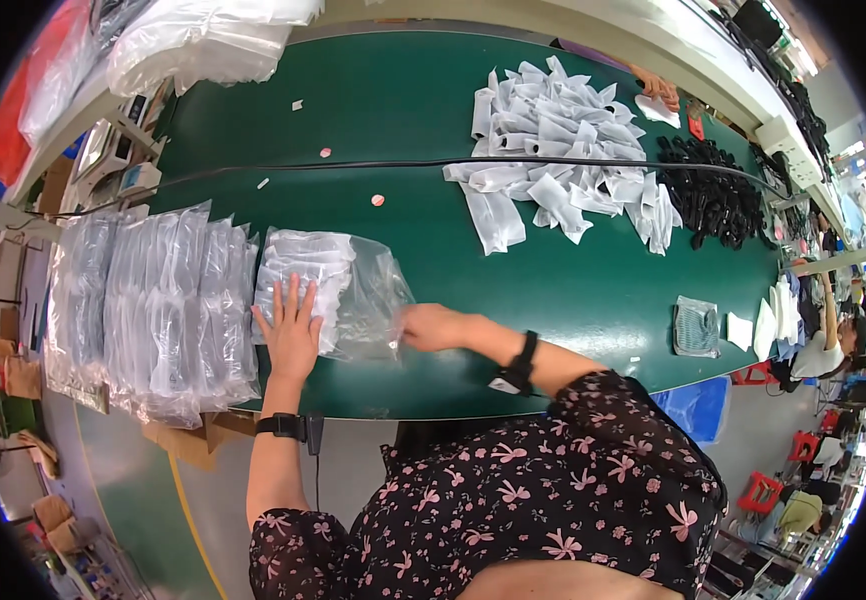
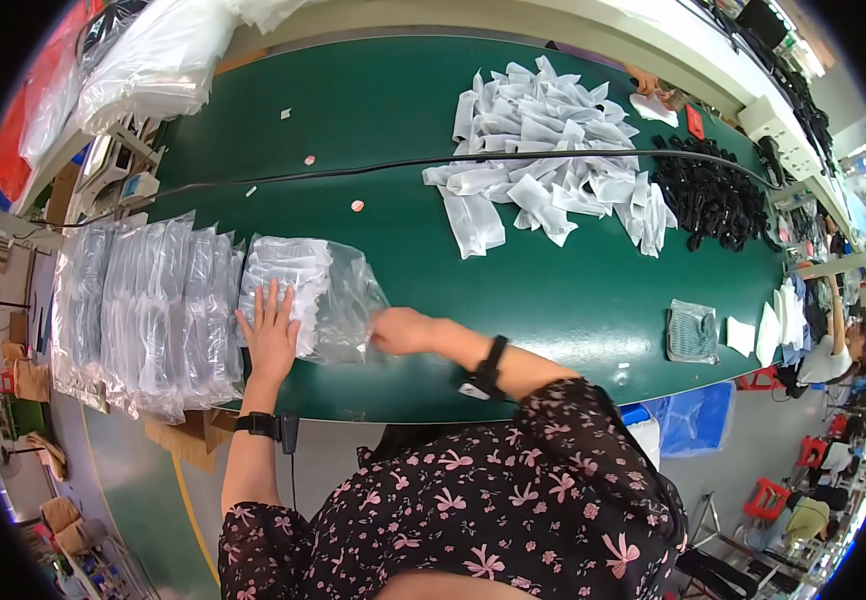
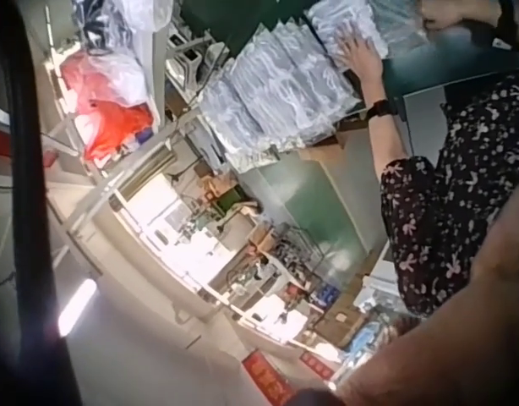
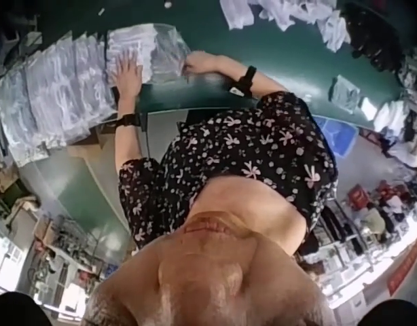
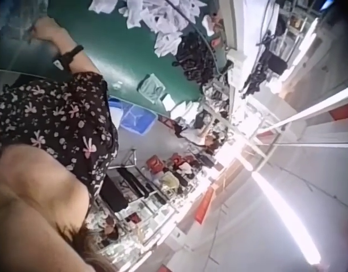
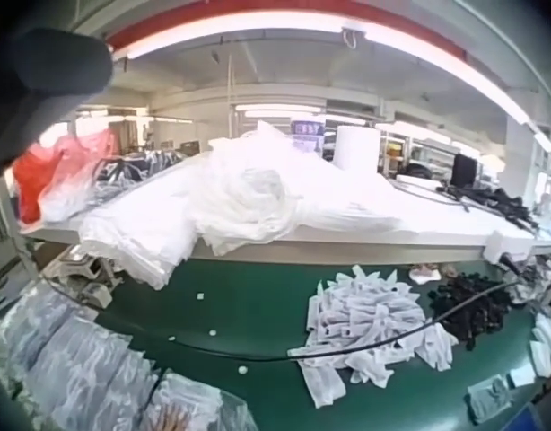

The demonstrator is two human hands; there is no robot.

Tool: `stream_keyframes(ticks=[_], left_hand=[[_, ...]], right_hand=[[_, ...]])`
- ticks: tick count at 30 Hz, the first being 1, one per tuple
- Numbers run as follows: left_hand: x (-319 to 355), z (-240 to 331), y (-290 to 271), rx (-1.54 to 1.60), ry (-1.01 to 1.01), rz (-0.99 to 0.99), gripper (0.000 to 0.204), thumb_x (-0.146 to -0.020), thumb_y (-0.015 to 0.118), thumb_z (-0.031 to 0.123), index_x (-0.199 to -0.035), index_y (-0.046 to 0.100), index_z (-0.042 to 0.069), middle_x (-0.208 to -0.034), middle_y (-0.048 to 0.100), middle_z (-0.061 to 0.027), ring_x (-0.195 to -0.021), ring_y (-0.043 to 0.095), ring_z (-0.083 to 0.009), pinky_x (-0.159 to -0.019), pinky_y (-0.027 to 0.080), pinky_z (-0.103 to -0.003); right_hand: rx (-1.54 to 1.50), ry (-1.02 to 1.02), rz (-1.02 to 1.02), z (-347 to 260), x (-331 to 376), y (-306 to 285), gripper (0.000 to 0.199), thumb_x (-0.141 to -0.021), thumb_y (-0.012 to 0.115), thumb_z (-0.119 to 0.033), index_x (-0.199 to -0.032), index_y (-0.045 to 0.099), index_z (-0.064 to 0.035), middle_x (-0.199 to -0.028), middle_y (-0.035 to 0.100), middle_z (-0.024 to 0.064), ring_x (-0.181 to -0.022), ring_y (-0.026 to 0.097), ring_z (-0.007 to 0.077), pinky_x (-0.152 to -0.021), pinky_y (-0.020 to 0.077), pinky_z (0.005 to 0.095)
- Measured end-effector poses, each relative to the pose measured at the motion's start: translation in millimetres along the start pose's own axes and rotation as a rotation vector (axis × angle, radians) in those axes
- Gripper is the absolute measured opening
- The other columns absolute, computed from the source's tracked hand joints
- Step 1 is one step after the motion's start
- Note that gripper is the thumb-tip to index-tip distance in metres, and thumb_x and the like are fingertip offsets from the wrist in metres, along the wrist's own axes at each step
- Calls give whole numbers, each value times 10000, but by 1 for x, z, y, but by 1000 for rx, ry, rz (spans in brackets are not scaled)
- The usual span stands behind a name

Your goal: The person picks up white items from a pile, folds them, and places them into a plastic bag before putting the bag into a cardboard box.

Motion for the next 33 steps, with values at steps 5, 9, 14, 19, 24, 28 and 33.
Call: stream_keyframes(ticks=[5, 9, 14, 19, 24, 28, 33], left_hand=[[0, 11, -4, -76, -25, -12, 543, -899, 531, 207, -1419, 373, 210, -1539, 197, -85, -1411, 188, -311, -1077, 86, -655], [10, 51, 10, -110, 91, -68, 560, -883, 544, 237, -1405, 374, 130, -1526, 212, -132, -1409, 194, -311, -1075, 95, -656], [58, 148, 62, 346, 198, -139, 601, -855, 582, 321, -1358, 399, 47, -1499, 273, -139, -1412, 183, -313, -1109, 101, -592], [84, 224, 49, 525, 444, -271, 492, -854, 616, 254, -1281, 498, 40, -1445, 368, -145, -1354, 311, -328, -1098, 250, -492], [19, 188, 27, 749, 1, 54, 349, -881, 603, 189, -1171, 583, -5, -1331, 488, -185, -1224, 480, -356, -1016, 402, -396], [-29, 143, 73, 808, -435, 148, 443, -893, 601, 229, -1243, 508, -25, -1350, 457, -210, -1195, 488, -383, -994, 413, -407], [-76, 161, 78, 887, -260, 355, 444, -908, 591, 192, -1295, 476, 7, -1352, 469, -169, -1152, 544, -284, -925, 466, -345]], right_hand=[[119, 363, 477, 52, 59, -143, 215, -780, 590, -184, -935, 680, -65, -981, 657, 156, -974, 614, 319, -811, 499, 389], [500, 386, 877, 115, 56, -216, 466, -763, 675, -291, -1185, 572, -120, -1195, 574, 97, -1136, 513, 320, -937, 415, 452], [650, 492, 650, 142, 43, -182, 584, -775, 685, -323, -1298, 480, -162, -1288, 504, 54, -1240, 416, 285, -1019, 289, 551], [649, 335, 681, 121, 77, -143, 533, -784, 675, -325, -1265, 505, -173, -1273, 510, 35, -1242, 413, 269, -1012, 298, 543], [621, 274, 644, 118, 126, -132, 499, -802, 659, -306, -1257, 517, -160, -1270, 513, 49, -1239, 420, 266, -1029, 275, 539], [594, 242, 647, 108, 135, -122, 474, -793, 665, -272, -1233, 535, -152, -1265, 516, 53, -1230, 432, 264, -1031, 278, 528], [515, 212, 733, 97, 155, -115, 435, -769, 670, -167, -1188, 559, -133, -1248, 526, 61, -1191, 462, 277, -1005, 325, 498]])
Point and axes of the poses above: each hand's wrist, its own x-axis away from the middle knuckle, its own y-axis out of the palm, z = x × y, the point moved 7 cm from there along -x, towards the middle knuckle
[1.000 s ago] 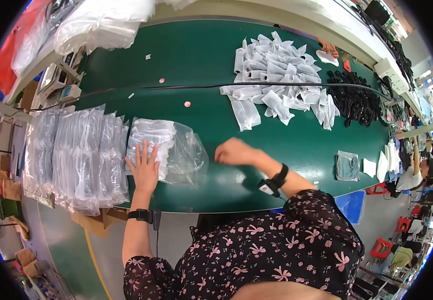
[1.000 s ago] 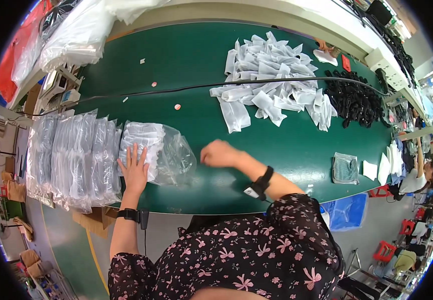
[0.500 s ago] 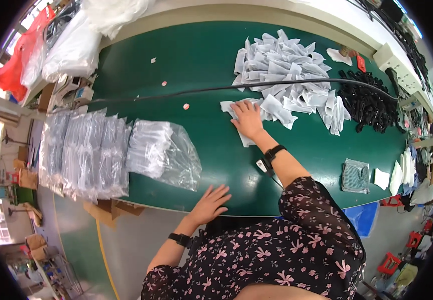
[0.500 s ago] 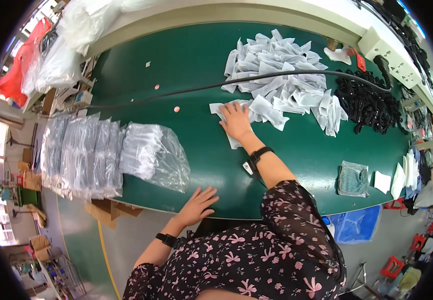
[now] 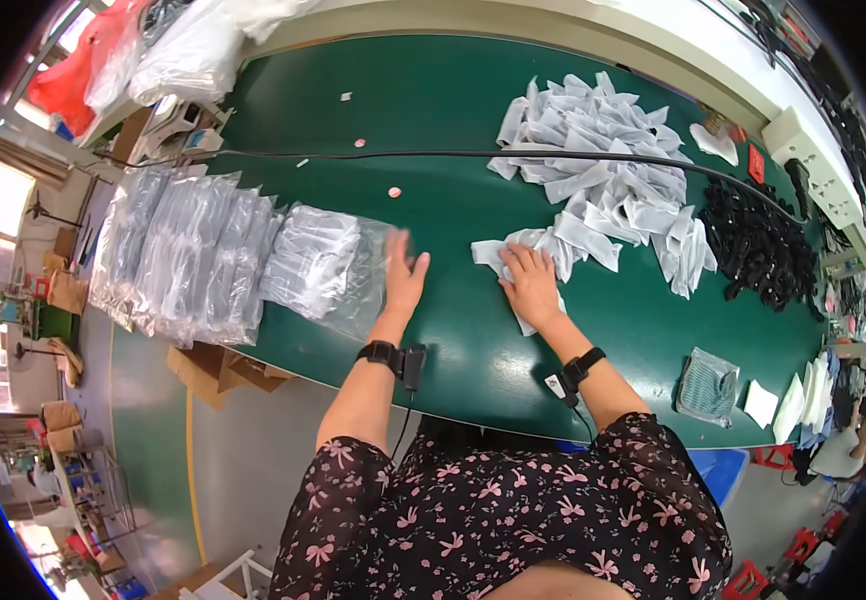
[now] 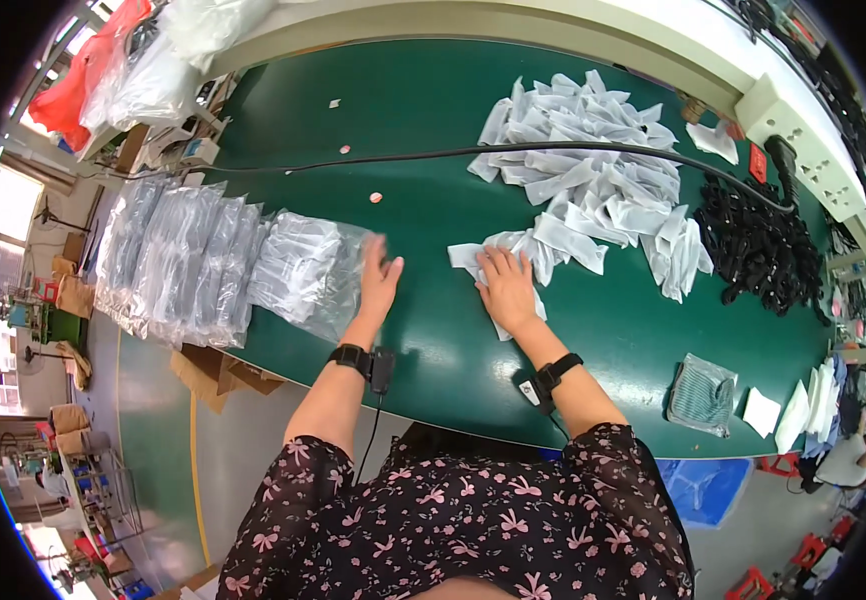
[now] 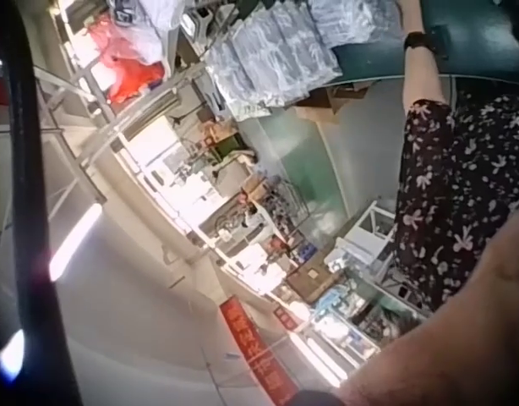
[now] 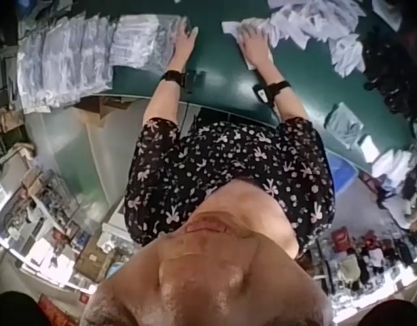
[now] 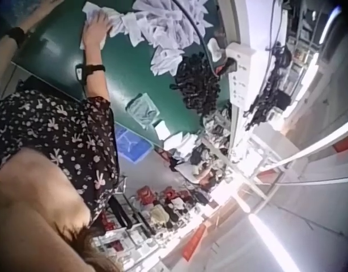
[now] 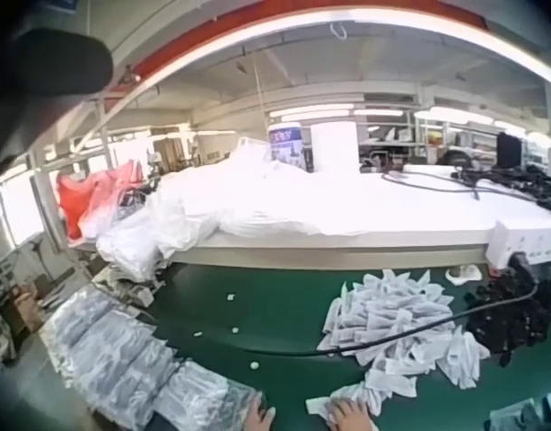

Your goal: The person picks up white items from a pile, folds them, and places them into a plastic bag before putting the bag into a cardboard box.

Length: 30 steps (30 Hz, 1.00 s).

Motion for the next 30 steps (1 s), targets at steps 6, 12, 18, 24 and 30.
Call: stream_keyframes(ticks=[6, 12, 18, 24, 30], left_hand=[[64, 86, 84, 291, -48, -823, 362, -928, 562, 137, -1272, 520, 34, -1201, 601, -107, -1053, 605, -162, -886, 485, -291], [123, 61, 56, 320, -176, -862, 340, -957, 527, 182, -1258, 532, 24, -1158, 623, -118, -1033, 617, -173, -858, 505, -295], [144, 79, 40, 582, -523, -1052, 453, -999, 422, 325, -1267, 496, -33, -1174, 603, -179, -1067, 609, -256, -886, 510, -363], [119, 158, 62, 1536, -802, -902, 497, -980, 459, 343, -1293, 425, -42, -1224, 562, -190, -1128, 565, -297, -958, 469, -438], [115, 89, 69, 1402, -984, -343, 356, -942, 522, 194, -1220, 460, -19, -1188, 572, -181, -1124, 560, -304, -979, 458, -467]], right_hand=[[-201, 6, 47, 33, 7, -16, 314, -753, 663, -85, -1065, 633, -105, -1181, 567, 74, -1083, 518, 284, -910, 401, 435], [-231, 24, 356, 38, 1, -91, 139, -828, 622, -95, -951, 680, -64, -979, 642, 74, -920, 580, 253, -781, 463, 348], [-842, 528, 304, 39, 15, -123, 248, -975, 492, -204, -976, 673, -35, -872, 656, 21, -784, 585, 123, -741, 457, 264], [-1331, 600, 182, -4, 52, -76, 297, -996, 455, -223, -1001, 657, -6, -849, 630, 18, -690, 534, 91, -685, 439, 266], [-820, 307, 130, -34, 63, -97, 189, -943, 534, -135, -975, 654, 7, -819, 590, 52, -647, 540, 123, -634, 437, 256]])
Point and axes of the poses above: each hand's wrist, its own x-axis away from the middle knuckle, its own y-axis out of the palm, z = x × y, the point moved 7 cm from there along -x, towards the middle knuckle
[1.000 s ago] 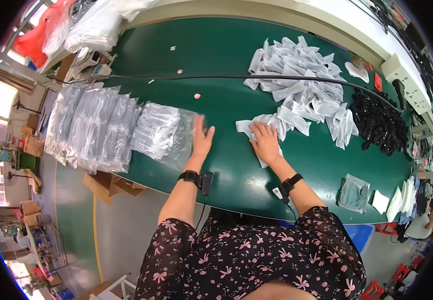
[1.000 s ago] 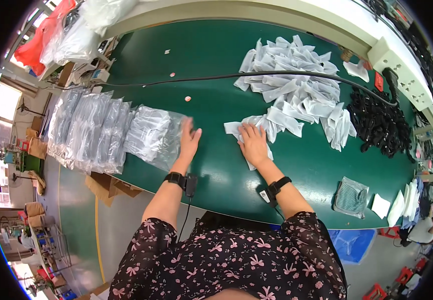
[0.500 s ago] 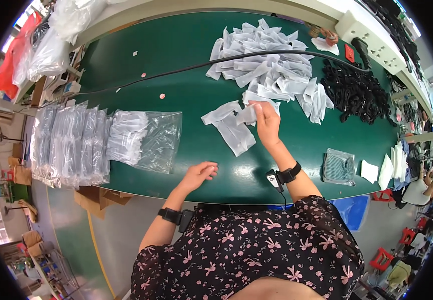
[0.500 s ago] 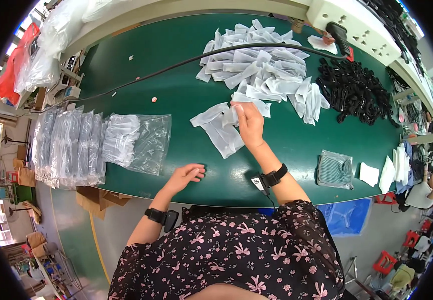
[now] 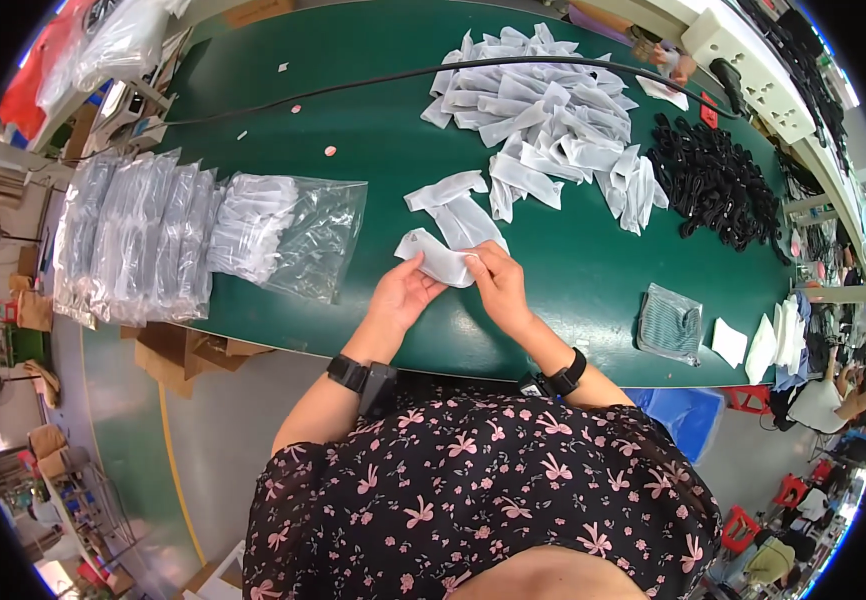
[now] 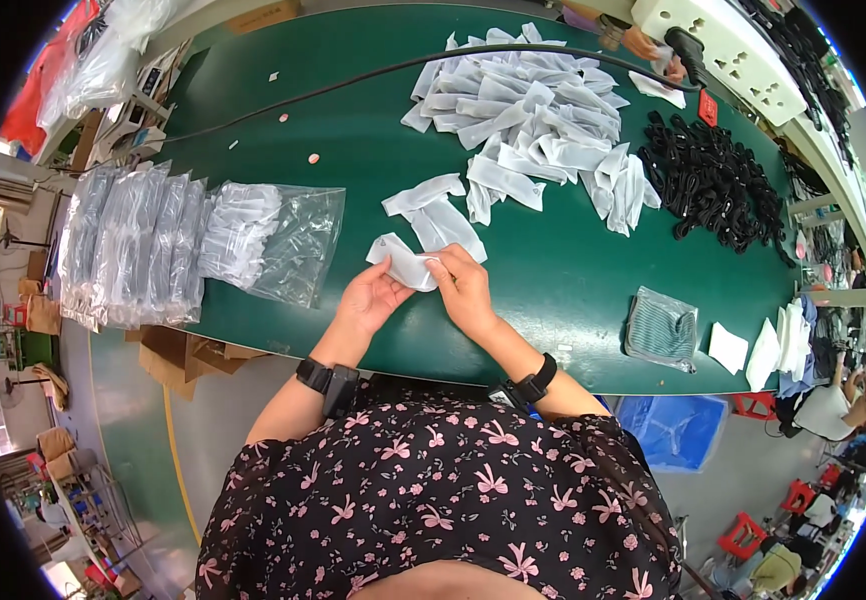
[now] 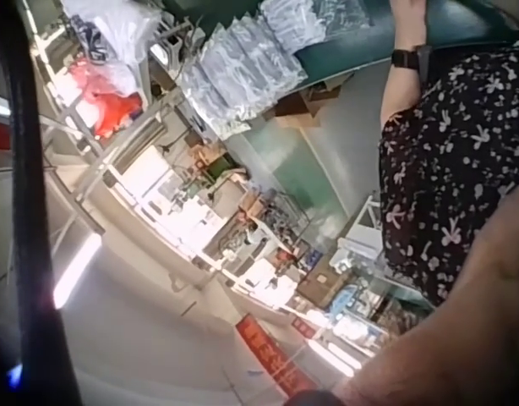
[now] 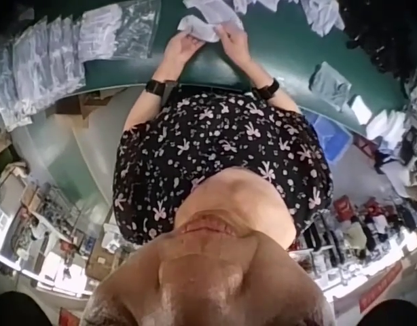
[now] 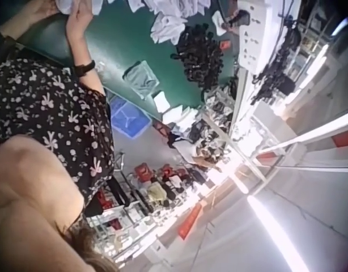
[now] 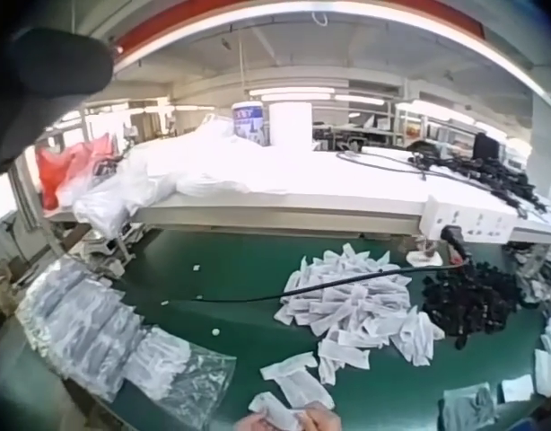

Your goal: The person picks up white items from a pile, folds them, and places them into a plastic bag before putting the bag into a cardboard box.

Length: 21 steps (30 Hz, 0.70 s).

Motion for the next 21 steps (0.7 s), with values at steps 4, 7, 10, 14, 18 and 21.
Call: stream_keyframes(ticks=[4, 7, 10, 14, 18, 21], left_hand=[[0, 8, -10, 115, 69, 17, 300, -907, 544, 102, -1179, 477, -10, -1164, 577, -175, -1120, 561, -305, -980, 462, -470], [1, 13, -16, 142, 119, 54, 297, -902, 526, 74, -1180, 472, -15, -1162, 576, -172, -1112, 565, -305, -980, 461, -474], [4, 14, -19, 136, 143, 62, 286, -906, 513, 76, -1173, 471, -20, -1169, 573, -173, -1119, 561, -309, -972, 467, -469], [6, 10, -17, 134, 123, 4, 281, -914, 500, 84, -1169, 467, -28, -1177, 570, -180, -1128, 555, -320, -979, 455, -481], [10, 11, -24, 143, 160, 121, 279, -935, 441, 99, -1179, 447, -36, -1209, 552, -214, -1159, 535, -340, -1001, 428, -505], [11, 19, -25, 149, 195, 70, 301, -937, 407, 105, -1195, 415, -48, -1208, 547, -244, -1155, 537, -359, -997, 425, -513]], right_hand=[[-14, 15, 81, -6, 5, -13, 122, -897, 594, -93, -934, 656, 6, -797, 562, 66, -605, 535, 140, -573, 427, 249], [20, -134, 251, -19, 9, -29, 105, -883, 608, -71, -940, 650, 7, -795, 540, 56, -605, 520, 106, -530, 421, 241], [280, -125, -49, -27, 17, -2, 126, -822, 675, -90, -926, 646, -26, -811, 540, 59, -566, 521, 133, -532, 425, 256], [245, 56, -89, -8, 20, 20, 190, -774, 718, -104, -920, 620, -35, -798, 509, 55, -585, 517, 126, -538, 432, 259], [-47, -23, -141, -1, 26, 32, 227, -749, 744, -132, -896, 598, -40, -804, 504, 58, -588, 512, 146, -537, 436, 273], [-12, -158, -183, -14, 36, 26, 264, -731, 758, -95, -928, 596, -29, -792, 495, 55, -610, 492, 129, -544, 419, 258]])
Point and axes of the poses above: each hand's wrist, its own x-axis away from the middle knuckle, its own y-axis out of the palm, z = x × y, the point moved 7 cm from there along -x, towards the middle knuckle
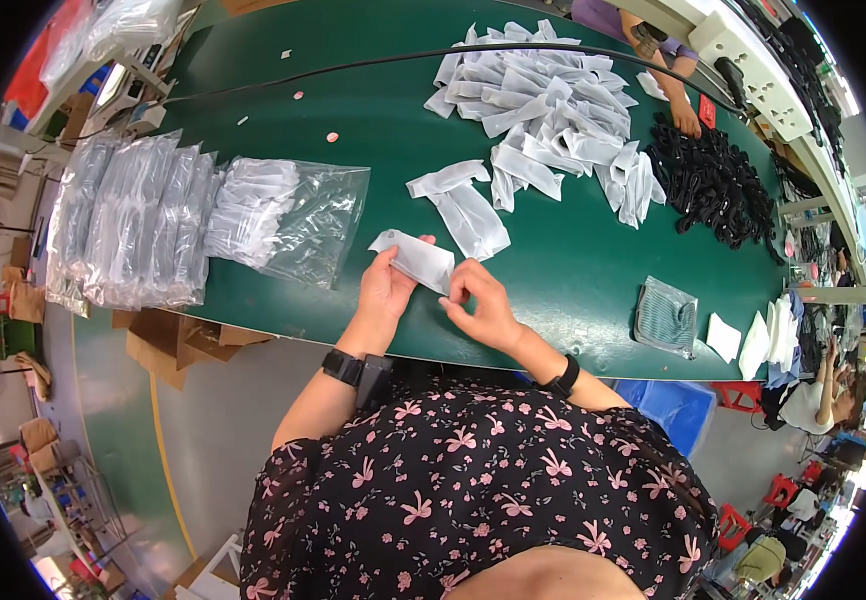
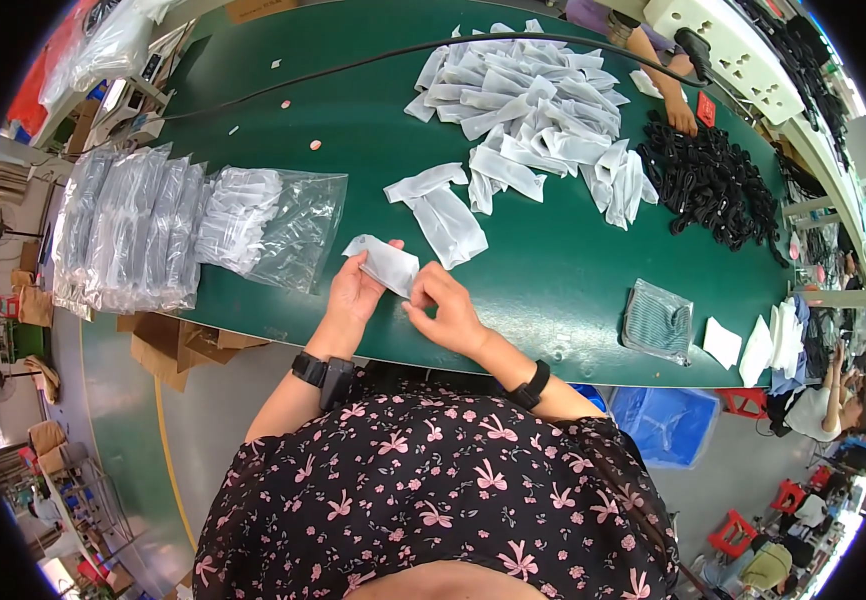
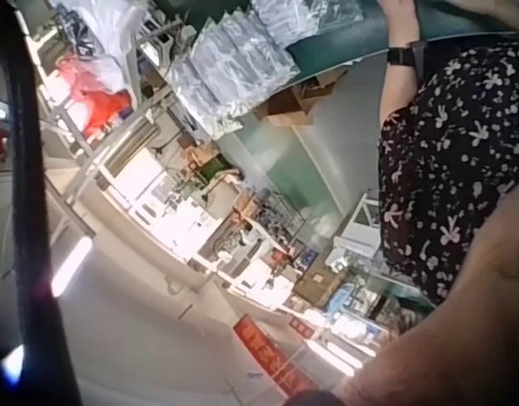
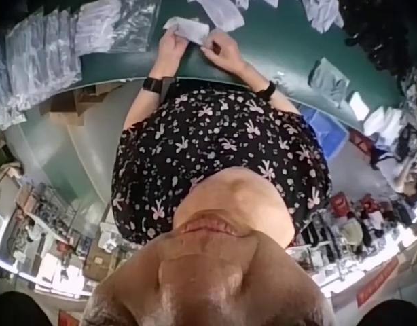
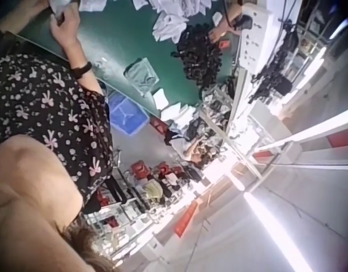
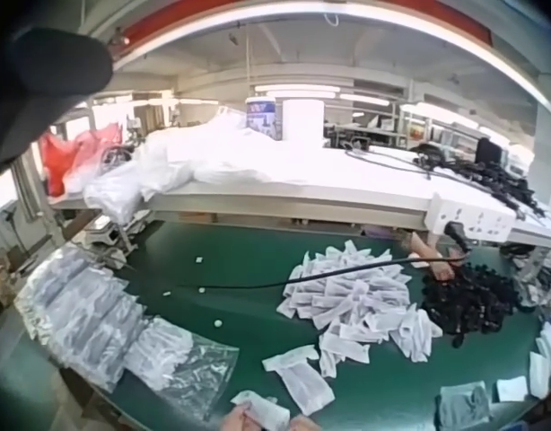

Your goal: The person picks up white items from a pile, folds them, and places them into a plastic bag before putting the bag into a cardboard box.

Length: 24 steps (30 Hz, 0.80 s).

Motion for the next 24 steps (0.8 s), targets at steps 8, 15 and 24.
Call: stream_keyframes(ticks=[8, 15, 24], left_hand=[[6, -1, 10, -42, 5, -28, 331, -954, 347, 117, -1238, 357, -52, -1237, 513, -290, -1191, 503, -388, -1021, 403, -512], [-2, -2, -4, -57, 10, -27, 339, -965, 338, 124, -1258, 337, -48, -1267, 485, -291, -1192, 499, -398, -1023, 400, -524], [-1, -6, -14, 21, 9, 40, 341, -959, 387, 110, -1263, 343, -36, -1216, 529, -258, -1173, 518, -385, -999, 423, -522]], right_hand=[[138, 271, 58, 18, -2, 12, 251, -746, 743, -86, -919, 574, -19, -770, 476, 39, -595, 478, 125, -555, 413, 249], [-622, 448, 58, 46, 4, 32, 227, -768, 703, -61, -944, 563, -28, -819, 467, 13, -611, 481, 99, -585, 415, 232], [-86, 387, 252, 49, 10, 8, 149, -777, 640, -19, -907, 568, -30, -875, 521, 49, -626, 525, 150, -589, 448, 277]])
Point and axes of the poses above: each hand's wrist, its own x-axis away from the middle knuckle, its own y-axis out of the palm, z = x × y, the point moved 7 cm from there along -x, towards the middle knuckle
